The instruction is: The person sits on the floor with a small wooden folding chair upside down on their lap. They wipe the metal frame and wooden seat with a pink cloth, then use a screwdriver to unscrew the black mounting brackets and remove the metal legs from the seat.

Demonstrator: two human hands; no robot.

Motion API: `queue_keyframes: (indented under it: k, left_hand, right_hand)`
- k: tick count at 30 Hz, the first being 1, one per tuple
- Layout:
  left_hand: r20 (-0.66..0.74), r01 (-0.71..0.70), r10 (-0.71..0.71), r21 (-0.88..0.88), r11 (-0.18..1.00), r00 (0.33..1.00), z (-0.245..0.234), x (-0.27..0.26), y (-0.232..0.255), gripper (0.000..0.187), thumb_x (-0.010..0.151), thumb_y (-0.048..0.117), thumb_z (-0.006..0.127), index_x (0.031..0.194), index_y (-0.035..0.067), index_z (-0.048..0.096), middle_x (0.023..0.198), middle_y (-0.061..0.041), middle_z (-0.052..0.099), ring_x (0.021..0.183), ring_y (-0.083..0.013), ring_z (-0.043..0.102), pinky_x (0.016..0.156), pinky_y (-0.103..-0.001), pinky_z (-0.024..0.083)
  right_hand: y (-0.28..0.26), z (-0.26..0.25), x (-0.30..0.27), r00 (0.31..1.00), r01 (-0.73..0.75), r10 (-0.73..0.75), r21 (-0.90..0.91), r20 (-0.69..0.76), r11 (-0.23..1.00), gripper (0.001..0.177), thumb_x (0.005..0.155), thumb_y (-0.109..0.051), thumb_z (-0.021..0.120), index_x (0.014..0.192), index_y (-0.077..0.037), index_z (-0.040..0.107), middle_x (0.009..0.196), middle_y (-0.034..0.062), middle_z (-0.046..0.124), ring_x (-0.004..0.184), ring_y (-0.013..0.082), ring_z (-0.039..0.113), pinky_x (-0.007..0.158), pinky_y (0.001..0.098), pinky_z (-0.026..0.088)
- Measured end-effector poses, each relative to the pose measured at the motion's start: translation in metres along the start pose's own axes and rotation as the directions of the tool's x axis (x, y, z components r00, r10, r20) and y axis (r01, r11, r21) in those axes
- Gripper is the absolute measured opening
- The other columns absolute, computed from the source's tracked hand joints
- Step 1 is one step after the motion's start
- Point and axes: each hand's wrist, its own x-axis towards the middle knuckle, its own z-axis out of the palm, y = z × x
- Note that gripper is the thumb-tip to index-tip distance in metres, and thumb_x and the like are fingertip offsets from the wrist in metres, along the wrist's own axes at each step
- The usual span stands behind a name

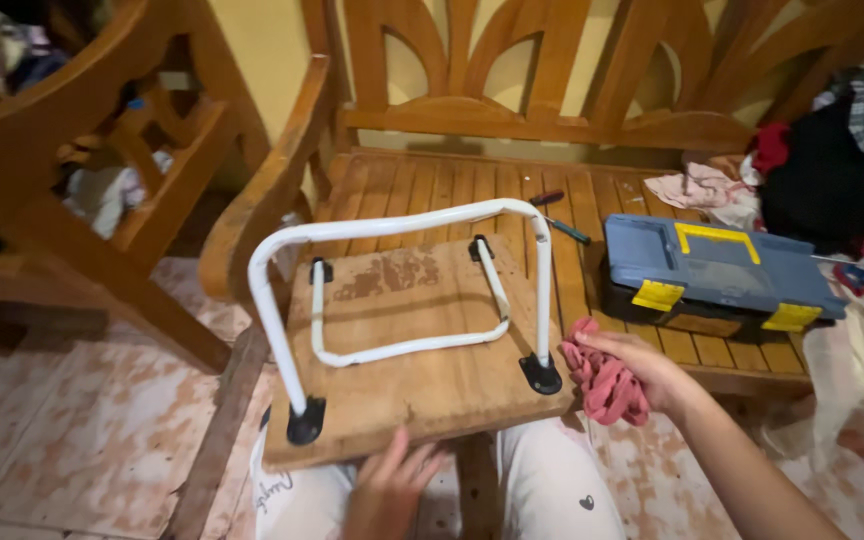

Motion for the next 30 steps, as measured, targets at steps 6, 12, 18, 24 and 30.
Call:
queue_keyframes:
  k: [6,12,18,24,30]
  left_hand:
    - [-0.035,-0.204,0.201,-0.219,0.954,0.979,0.050,0.015,-0.004,0.052,0.086,0.017,0.072,0.135,0.007,0.059,0.131,-0.010,0.065,0.125,-0.0301,0.058,0.103,-0.054,0.049]
    - [-0.062,-0.146,0.140,-0.116,0.982,0.988,0.018,-0.018,0.043,0.056,0.080,0.015,0.068,0.135,0.010,0.058,0.131,-0.011,0.067,0.124,-0.0334,0.061,0.100,-0.059,0.049]
    - [0.041,-0.299,0.299,-0.019,0.954,0.953,0.036,-0.039,0.106,0.060,0.081,0.015,0.069,0.139,0.008,0.054,0.133,-0.011,0.066,0.122,-0.0313,0.063,0.101,-0.054,0.049]
    - [0.276,-0.420,0.379,0.106,0.901,0.883,0.103,-0.052,0.211,0.067,0.086,0.036,0.062,0.142,0.004,0.051,0.134,-0.019,0.065,0.118,-0.0362,0.064,0.101,-0.052,0.052]
    - [0.556,-0.492,0.290,0.256,0.832,0.779,0.167,-0.062,0.281,0.072,0.097,0.052,0.048,0.150,0.004,0.048,0.141,-0.019,0.060,0.121,-0.0343,0.061,0.104,-0.048,0.048]
  right_hand:
    - [0.021,-0.012,-0.007,1.000,0.022,-0.022,-0.015,0.019,1.000,0.033,0.088,-0.031,0.073,0.107,-0.005,0.066,0.090,0.0098,0.074,0.075,0.0191,0.070,0.065,0.0323,0.057]
    - [0.042,-0.043,-0.012,0.998,-0.019,0.031,0.205,-0.058,0.979,0.053,0.087,-0.061,0.061,0.105,-0.011,0.066,0.089,0.0085,0.072,0.074,0.0233,0.069,0.067,0.0386,0.057]
    - [0.014,-0.078,-0.009,0.988,0.136,-0.097,0.368,-0.124,0.920,0.066,0.087,-0.080,0.048,0.106,-0.018,0.064,0.088,0.0010,0.069,0.074,0.0176,0.066,0.062,0.0332,0.054]
    - [-0.060,-0.087,-0.011,0.952,0.269,-0.296,0.256,0.074,0.929,0.077,0.086,-0.085,0.042,0.116,-0.018,0.066,0.097,0.0046,0.074,0.081,0.0227,0.071,0.060,0.0346,0.057]
    - [-0.094,-0.045,-0.014,0.971,0.159,-0.188,0.184,0.150,0.970,0.081,0.092,-0.081,0.043,0.134,-0.014,0.057,0.126,0.0139,0.067,0.107,0.0330,0.068,0.088,0.0501,0.058]
